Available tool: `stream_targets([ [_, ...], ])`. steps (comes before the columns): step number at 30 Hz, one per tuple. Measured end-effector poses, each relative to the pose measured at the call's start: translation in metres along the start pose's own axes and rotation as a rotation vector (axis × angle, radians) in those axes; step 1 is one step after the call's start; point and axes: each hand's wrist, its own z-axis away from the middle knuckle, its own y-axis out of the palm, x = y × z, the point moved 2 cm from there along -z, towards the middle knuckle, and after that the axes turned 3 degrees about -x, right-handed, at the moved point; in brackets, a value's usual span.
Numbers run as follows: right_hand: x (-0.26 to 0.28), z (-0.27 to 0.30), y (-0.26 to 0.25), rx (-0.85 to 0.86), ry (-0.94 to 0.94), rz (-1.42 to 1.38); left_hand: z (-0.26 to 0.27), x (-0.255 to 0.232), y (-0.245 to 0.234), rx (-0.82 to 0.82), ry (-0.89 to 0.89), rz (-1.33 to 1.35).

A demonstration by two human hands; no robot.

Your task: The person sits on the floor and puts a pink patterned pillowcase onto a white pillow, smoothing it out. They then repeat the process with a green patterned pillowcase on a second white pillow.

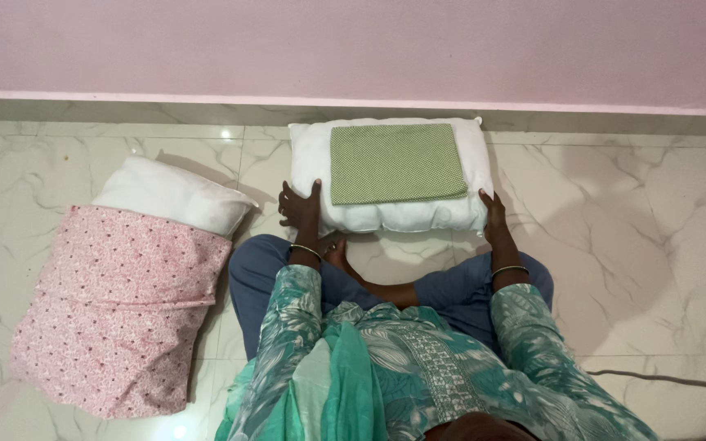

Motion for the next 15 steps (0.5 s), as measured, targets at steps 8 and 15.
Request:
stream_targets([
  [8,-0.002,0.007,-0.001,0.071,-0.054,0.327,0.011,-0.008,-0.026,0.23,-0.169,0.01],
  [15,-0.006,0.008,-0.002,0.049,0.058,0.325,0.009,-0.006,-0.021,0.228,-0.143,-0.034],
])
